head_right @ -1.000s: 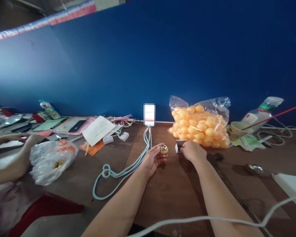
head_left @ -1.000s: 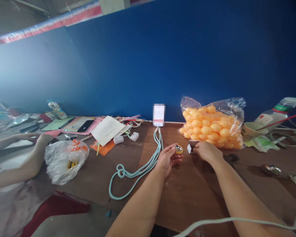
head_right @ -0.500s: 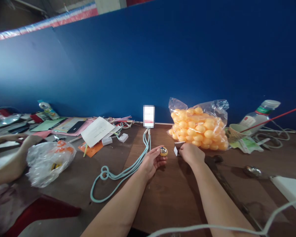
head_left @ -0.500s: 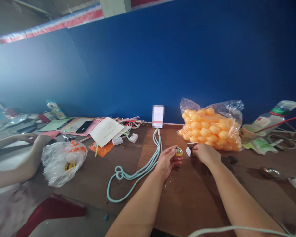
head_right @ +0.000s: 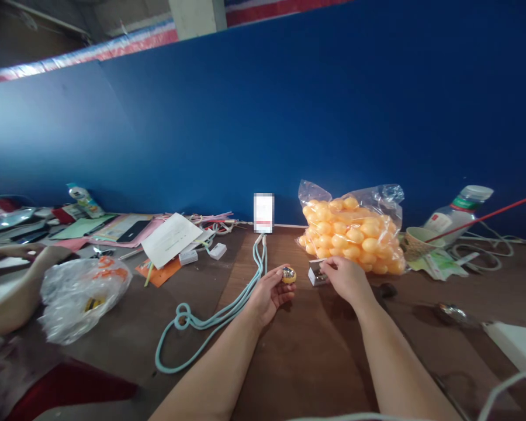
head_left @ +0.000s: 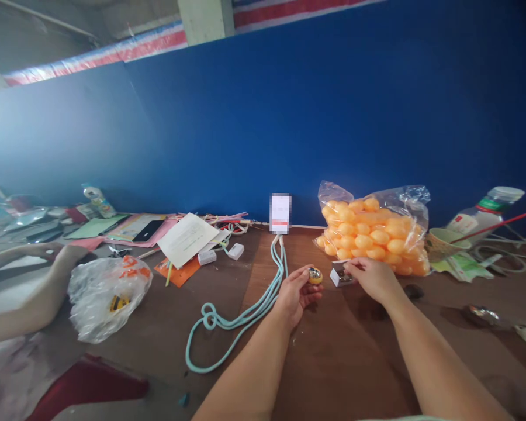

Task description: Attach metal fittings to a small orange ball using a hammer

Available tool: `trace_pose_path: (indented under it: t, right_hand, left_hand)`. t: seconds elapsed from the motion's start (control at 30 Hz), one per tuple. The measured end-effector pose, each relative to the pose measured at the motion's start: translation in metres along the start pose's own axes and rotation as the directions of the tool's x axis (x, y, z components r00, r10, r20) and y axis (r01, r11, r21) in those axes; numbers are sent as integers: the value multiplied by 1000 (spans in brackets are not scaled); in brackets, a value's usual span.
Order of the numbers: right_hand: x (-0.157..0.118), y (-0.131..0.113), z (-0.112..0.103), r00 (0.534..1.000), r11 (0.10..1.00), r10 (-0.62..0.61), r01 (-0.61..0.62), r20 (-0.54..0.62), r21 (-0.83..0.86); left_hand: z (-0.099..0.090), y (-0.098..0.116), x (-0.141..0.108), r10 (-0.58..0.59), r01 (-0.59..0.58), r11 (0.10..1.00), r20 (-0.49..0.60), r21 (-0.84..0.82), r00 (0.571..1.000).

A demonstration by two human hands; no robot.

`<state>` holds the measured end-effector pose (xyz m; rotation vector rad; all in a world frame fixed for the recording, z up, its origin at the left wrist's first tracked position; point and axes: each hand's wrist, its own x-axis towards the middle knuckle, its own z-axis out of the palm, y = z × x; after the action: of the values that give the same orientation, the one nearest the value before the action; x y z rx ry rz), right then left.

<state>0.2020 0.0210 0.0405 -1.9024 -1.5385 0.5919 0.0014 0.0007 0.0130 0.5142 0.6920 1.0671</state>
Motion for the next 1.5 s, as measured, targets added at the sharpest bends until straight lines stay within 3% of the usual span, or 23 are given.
trace_pose_path:
  t: [0.1, 0.17, 0.37, 0.57, 0.87, 1.1, 1.33, 1.4, 1.5]
  right_hand:
    - [-5, -5, -3, 1000, 907, 8, -16, 21, 420]
    - [-11, -12, -6, 1000, 812, -1, -16, 29, 583]
    - [-37, -26, -1, 988, 640, -5, -115, 154, 760]
    - [-51, -25, 20, 986, 504, -42, -119, 162, 855]
    - [-54, -21, 33, 973, 522, -93, -135, 213, 842]
    - [-57, -23, 37, 987, 507, -93, -68, 132, 859]
    - [-57, -26, 39, 986, 491, -103, -66, 133, 869]
    - [-56, -26, 40, 990, 520, -104, -30, 98, 853]
    - [-52, -21, 37, 992, 649, -123, 66, 20, 758]
  left_hand:
    - [-2, -1, 1, -10, 10, 999, 20, -47, 1000]
    - [-3, -1, 1, -14, 17, 995, 32, -96, 999]
    - [-3, 2, 0, -31, 40, 984, 53, -176, 998]
    - [-3, 4, 0, -39, 46, 979, 39, -199, 998]
    - [-9, 1, 0, 22, -4, 980, 88, -201, 996]
    - [-11, 4, -2, 31, -13, 990, 133, -139, 991]
    - [-10, 3, -2, 26, -6, 992, 154, -127, 988]
    - [-11, 3, -1, 20, -5, 991, 119, -133, 993]
    - [-12, 7, 1, 46, -43, 986, 15, -163, 999]
